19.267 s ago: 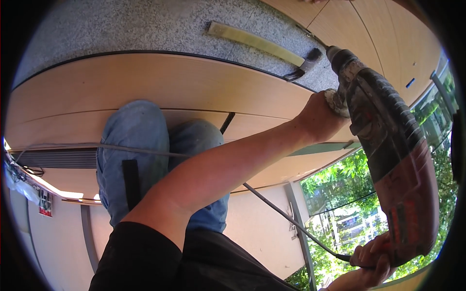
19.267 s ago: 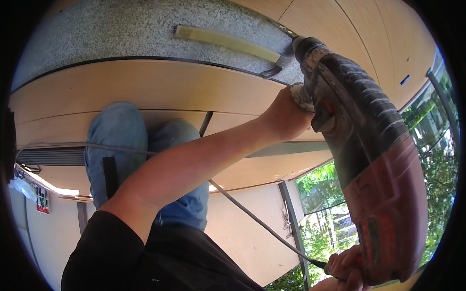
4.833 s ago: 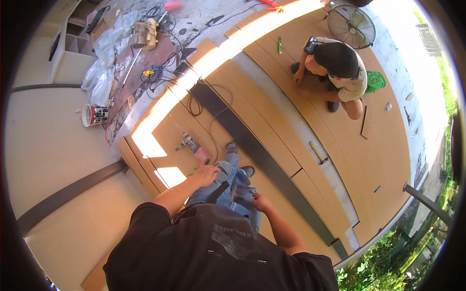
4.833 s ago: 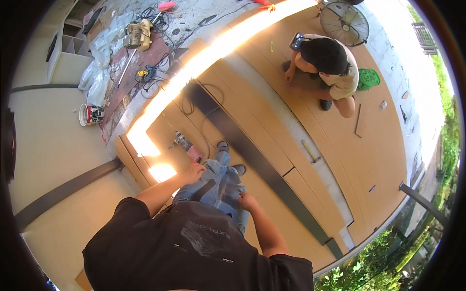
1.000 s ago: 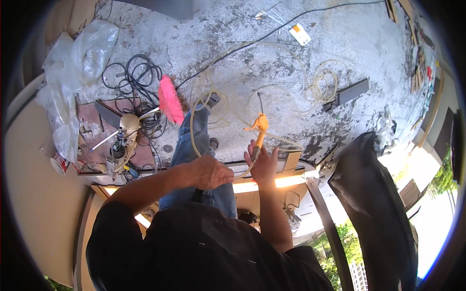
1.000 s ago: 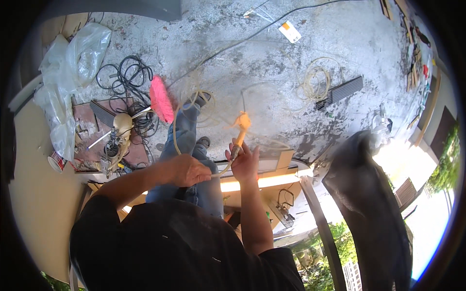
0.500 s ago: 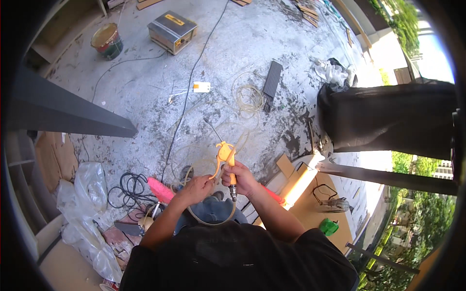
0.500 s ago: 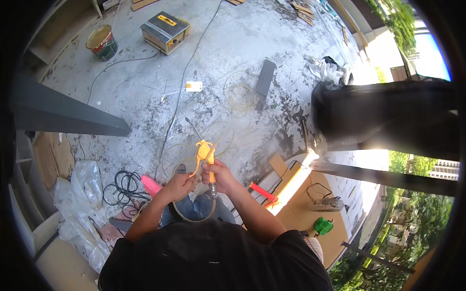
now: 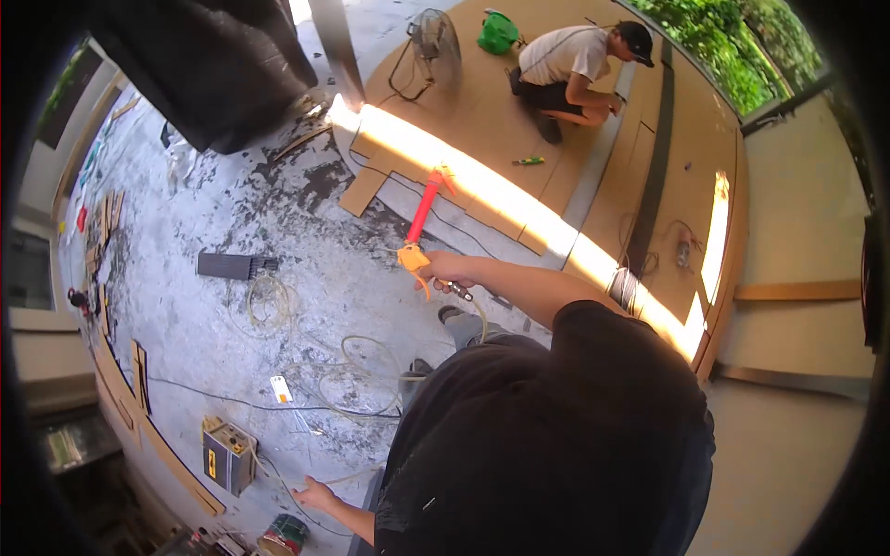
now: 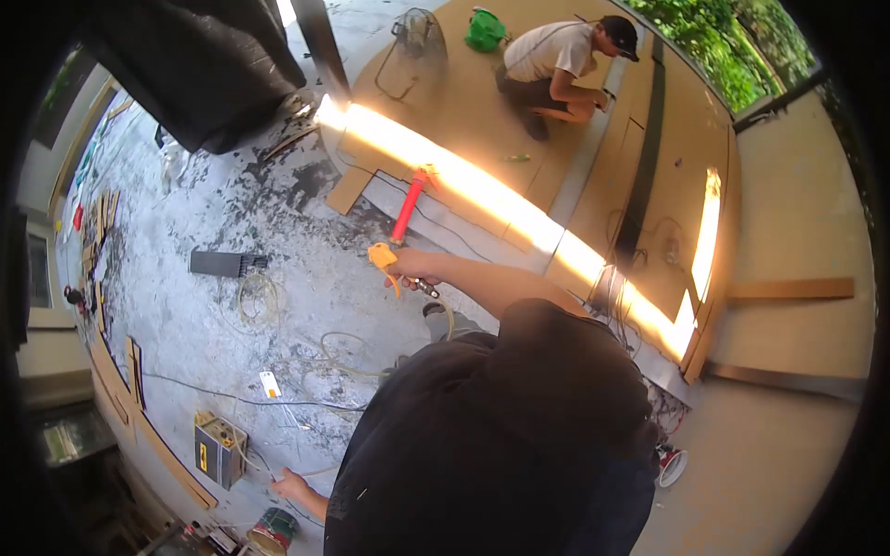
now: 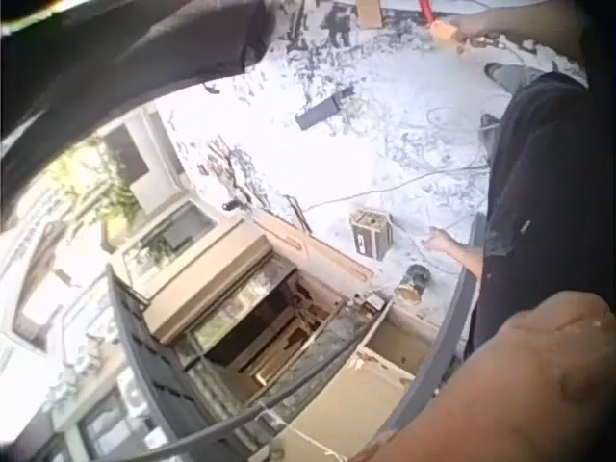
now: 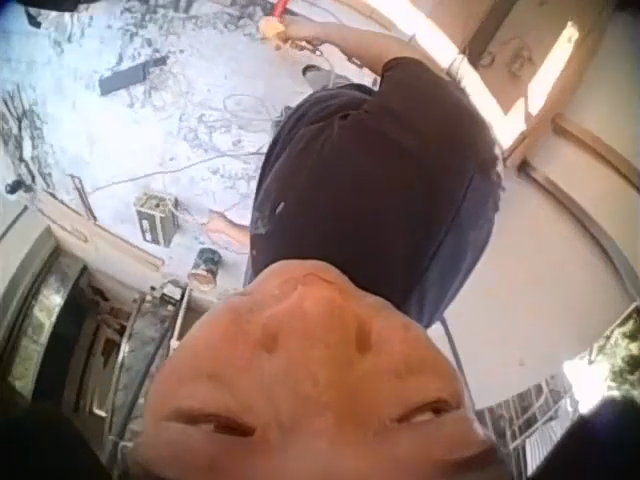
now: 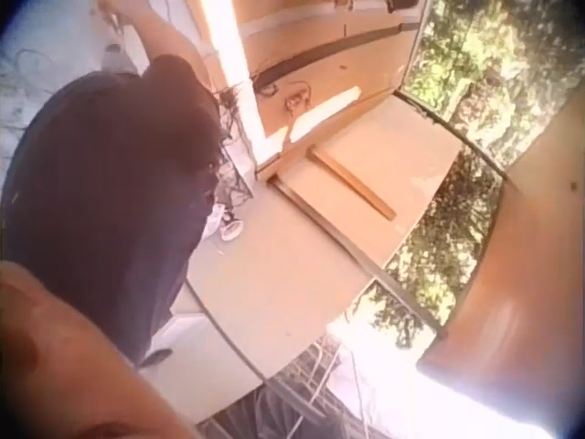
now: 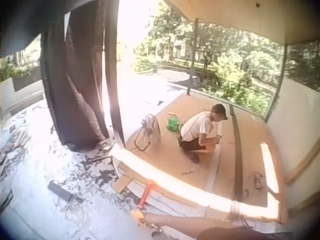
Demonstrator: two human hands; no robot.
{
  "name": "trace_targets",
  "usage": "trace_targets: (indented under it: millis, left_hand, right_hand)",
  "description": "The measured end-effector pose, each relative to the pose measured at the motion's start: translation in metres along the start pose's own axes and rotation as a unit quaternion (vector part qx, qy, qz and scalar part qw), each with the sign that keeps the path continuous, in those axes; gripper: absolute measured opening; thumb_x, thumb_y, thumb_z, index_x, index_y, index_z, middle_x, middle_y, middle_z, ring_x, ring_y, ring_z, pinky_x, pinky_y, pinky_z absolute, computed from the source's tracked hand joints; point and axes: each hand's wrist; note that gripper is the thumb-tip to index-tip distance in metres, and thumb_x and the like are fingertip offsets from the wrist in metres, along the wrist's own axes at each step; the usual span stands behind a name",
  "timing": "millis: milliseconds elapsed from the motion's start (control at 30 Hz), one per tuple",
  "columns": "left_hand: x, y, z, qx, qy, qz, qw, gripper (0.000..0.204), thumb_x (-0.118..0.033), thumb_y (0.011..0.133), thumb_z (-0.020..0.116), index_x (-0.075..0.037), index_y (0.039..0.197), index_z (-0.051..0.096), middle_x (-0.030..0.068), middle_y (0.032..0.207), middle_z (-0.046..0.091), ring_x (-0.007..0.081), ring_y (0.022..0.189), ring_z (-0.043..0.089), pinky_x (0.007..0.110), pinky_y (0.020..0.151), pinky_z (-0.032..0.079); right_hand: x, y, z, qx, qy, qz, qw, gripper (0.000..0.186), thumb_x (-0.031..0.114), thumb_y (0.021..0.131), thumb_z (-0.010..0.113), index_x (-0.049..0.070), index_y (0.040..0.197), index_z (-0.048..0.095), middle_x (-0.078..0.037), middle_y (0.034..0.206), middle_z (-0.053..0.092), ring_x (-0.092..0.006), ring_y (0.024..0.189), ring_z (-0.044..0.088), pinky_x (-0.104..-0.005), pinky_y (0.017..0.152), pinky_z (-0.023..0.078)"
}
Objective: The person drills into the concrete base with a hammer drill, blows away debris using an air blow gun, inserts anchors and clips with a hammer and a utility knife, and assists in fitting decking boards into place.
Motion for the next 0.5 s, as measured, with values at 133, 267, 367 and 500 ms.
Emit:
trace_targets:
  millis: [133, 267, 367, 500]
  left_hand:
    - [-0.097, 0.020, 0.048, 0.257, -0.354, 0.103, 0.893, 0.060, -0.037, 0.098, 0.066, 0.006, 0.138, 0.054, 0.0171, 0.124, 0.064, 0.0280, 0.113, 0.061, 0.045, 0.097, 0.048]
    - [-0.244, -0.062, 0.046, 0.598, -0.383, 0.063, 0.701, 0.053, -0.053, 0.106, 0.053, -0.010, 0.136, 0.062, 0.0038, 0.122, 0.068, 0.0200, 0.110, 0.064, 0.037, 0.096, 0.046]
    - [-0.285, -0.123, 0.048, 0.663, -0.276, 0.133, 0.683, 0.054, -0.057, 0.106, 0.051, -0.009, 0.120, 0.069, 0.0040, 0.105, 0.072, 0.0182, 0.095, 0.066, 0.035, 0.085, 0.051]
    - [-0.285, -0.164, 0.083, 0.711, -0.207, 0.121, 0.661, 0.042, -0.052, 0.105, 0.057, -0.012, 0.097, 0.068, -0.0003, 0.084, 0.068, 0.0149, 0.075, 0.062, 0.030, 0.068, 0.050]
  right_hand:
    - [0.012, -0.122, -0.002, 0.023, -0.094, -0.065, 0.993, 0.030, 0.031, 0.100, 0.061, 0.008, 0.119, 0.059, -0.006, 0.096, 0.075, -0.0086, 0.053, 0.050, -0.0291, 0.045, 0.043]
    - [-0.023, -0.181, 0.073, 0.010, -0.294, -0.051, 0.954, 0.040, 0.043, 0.101, 0.061, 0.004, 0.110, 0.068, -0.009, 0.098, 0.076, -0.0209, 0.064, 0.065, -0.0387, 0.055, 0.052]
    - [-0.067, -0.201, 0.119, -0.072, -0.441, -0.105, 0.888, 0.051, 0.051, 0.100, 0.060, 0.003, 0.112, 0.070, -0.017, 0.101, 0.076, -0.0360, 0.086, 0.072, -0.0509, 0.074, 0.056]
    - [-0.105, -0.268, 0.128, -0.169, -0.362, -0.068, 0.914, 0.051, 0.053, 0.099, 0.060, 0.005, 0.110, 0.072, -0.021, 0.102, 0.074, -0.0423, 0.099, 0.070, -0.0539, 0.085, 0.054]
Point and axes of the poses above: each hand's wrist, its own y-axis towards the middle knuckle, its own z-axis out of the palm, x = y × z
